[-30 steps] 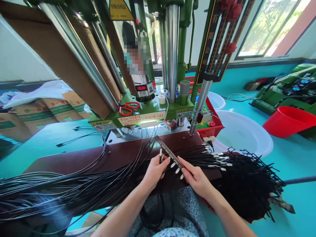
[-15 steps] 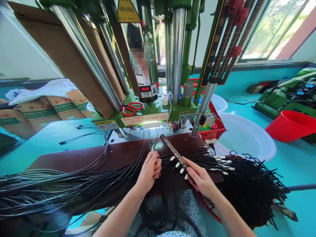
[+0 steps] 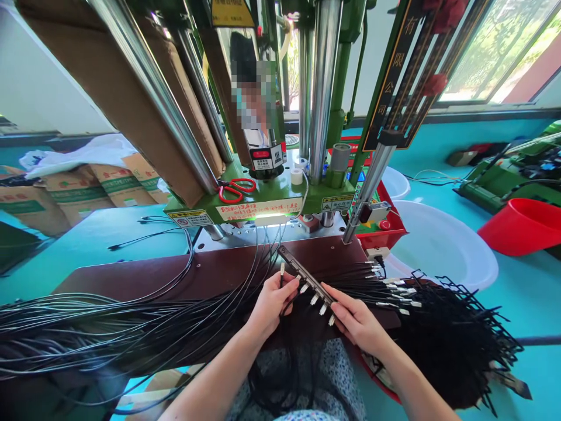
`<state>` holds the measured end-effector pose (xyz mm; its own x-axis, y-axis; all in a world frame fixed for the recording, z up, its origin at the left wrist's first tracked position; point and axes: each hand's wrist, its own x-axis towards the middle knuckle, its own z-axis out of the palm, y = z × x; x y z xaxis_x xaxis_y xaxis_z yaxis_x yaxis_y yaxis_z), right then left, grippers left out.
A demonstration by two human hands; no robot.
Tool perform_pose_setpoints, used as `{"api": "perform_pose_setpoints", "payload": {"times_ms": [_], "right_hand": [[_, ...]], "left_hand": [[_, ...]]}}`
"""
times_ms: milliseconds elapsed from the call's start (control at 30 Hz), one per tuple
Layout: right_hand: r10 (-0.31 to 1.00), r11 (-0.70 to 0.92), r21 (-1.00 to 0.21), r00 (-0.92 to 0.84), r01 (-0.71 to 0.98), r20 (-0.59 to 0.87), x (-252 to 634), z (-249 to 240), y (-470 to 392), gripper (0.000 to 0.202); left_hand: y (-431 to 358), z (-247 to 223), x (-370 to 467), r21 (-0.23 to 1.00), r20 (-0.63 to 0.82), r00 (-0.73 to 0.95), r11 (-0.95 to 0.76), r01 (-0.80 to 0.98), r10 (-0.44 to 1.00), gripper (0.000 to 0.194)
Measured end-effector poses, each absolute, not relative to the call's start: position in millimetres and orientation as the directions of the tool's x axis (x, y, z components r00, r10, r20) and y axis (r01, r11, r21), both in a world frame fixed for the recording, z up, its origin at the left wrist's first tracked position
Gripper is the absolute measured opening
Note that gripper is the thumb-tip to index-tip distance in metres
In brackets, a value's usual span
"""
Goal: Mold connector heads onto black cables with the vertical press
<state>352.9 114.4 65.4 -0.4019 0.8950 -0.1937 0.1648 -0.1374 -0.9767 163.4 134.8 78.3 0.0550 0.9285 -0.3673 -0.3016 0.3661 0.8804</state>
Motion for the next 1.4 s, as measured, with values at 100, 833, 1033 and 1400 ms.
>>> {"api": "perform_pose_setpoints", "payload": {"times_ms": [100,833,1033,1400], "right_hand": [[0.894,-0.137,-0.977,-0.404,0.164,-0.193,352,68,113,0.06],[0.903,-0.164,-0.975,-0.374,0.151,-0.21,359,59,115,0.059],[0.895,-0.175,-0.976,-0.392,0.132,-0.213,358,63,116,0.059],[0.873,-0.176,-0.975,-0.436,0.139,-0.219,359,66,118,0.058]], "left_hand": [[134,79,162,0.89,-0.365,0.051,0.364,-0.274,0.93,0.024],[134,75,150,0.977,-0.19,-0.009,0.188,-0.097,0.982,0.024],[135,69,142,0.98,-0.158,0.166,0.134,0.146,0.973,0.036],[140,92,137,0.958,-0.274,0.314,0.232,0.166,0.909,0.033]]}}
